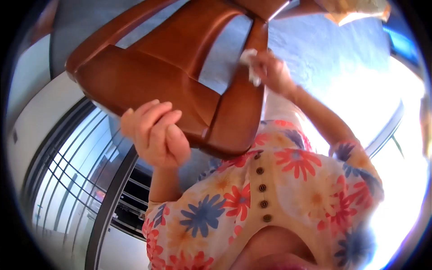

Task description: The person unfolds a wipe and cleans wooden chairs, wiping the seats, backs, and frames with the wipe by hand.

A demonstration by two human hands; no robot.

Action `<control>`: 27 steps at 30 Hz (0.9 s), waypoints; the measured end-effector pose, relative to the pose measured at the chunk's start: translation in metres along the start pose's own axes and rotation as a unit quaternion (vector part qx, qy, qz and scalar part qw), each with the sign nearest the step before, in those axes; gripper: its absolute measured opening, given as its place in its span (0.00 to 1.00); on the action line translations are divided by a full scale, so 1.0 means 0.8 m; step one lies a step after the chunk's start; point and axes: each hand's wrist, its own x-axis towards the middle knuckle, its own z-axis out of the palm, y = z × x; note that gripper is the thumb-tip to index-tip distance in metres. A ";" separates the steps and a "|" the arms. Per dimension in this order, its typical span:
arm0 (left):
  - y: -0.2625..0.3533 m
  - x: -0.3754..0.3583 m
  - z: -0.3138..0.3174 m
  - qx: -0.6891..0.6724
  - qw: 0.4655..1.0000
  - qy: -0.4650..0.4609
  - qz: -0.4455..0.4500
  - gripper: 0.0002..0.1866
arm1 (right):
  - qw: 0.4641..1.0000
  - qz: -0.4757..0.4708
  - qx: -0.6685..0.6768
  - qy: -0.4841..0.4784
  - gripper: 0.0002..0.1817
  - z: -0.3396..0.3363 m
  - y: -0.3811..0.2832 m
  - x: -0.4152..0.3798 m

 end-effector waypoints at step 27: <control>0.031 -0.073 0.022 0.069 0.988 0.014 -0.137 0.20 | 0.896 -0.378 0.233 -0.023 0.07 0.141 -0.160 0.149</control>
